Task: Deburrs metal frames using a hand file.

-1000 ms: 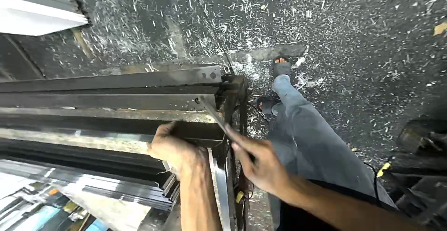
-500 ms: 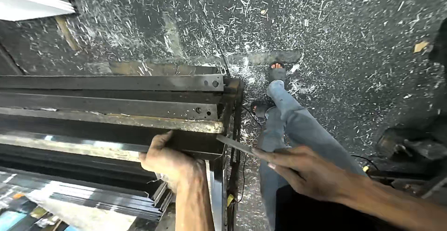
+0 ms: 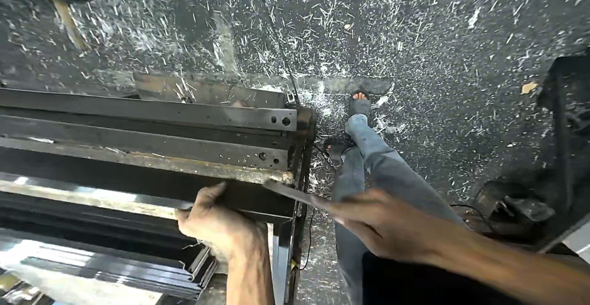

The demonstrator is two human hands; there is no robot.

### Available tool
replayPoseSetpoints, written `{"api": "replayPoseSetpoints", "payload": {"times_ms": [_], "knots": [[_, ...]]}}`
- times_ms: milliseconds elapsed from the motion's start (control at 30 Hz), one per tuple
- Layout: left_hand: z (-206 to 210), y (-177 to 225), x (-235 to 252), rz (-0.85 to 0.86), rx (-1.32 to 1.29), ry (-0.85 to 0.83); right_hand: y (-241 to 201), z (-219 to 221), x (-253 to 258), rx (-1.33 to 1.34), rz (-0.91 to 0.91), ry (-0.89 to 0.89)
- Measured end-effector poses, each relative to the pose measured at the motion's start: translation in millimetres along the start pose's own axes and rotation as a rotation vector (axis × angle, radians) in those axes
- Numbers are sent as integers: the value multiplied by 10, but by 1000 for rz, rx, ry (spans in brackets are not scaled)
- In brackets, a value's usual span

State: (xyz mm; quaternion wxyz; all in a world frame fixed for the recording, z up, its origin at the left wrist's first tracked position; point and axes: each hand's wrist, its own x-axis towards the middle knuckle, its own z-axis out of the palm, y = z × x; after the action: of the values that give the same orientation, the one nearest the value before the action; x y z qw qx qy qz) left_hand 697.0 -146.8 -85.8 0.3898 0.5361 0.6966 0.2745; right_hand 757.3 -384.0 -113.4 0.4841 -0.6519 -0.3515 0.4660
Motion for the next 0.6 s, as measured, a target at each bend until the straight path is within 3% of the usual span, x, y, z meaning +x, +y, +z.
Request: {"api": "replayPoseSetpoints", "payload": {"times_ms": [67,233,400,533,600], "knots": [[15,-11,9,-1,10,-5,-36,-6,-237,58,52,20],[4,-2,23,-8,2,16,-17,-22,237,-17,22,-18],[65,11,40,-12,16,32,-28,54,-324,108,93,41],[82,55,-6,-29,29,84,97,207,96,-29,54,141],[75,85,-17,-41,34,85,-7,250,48,15,128,162]]}}
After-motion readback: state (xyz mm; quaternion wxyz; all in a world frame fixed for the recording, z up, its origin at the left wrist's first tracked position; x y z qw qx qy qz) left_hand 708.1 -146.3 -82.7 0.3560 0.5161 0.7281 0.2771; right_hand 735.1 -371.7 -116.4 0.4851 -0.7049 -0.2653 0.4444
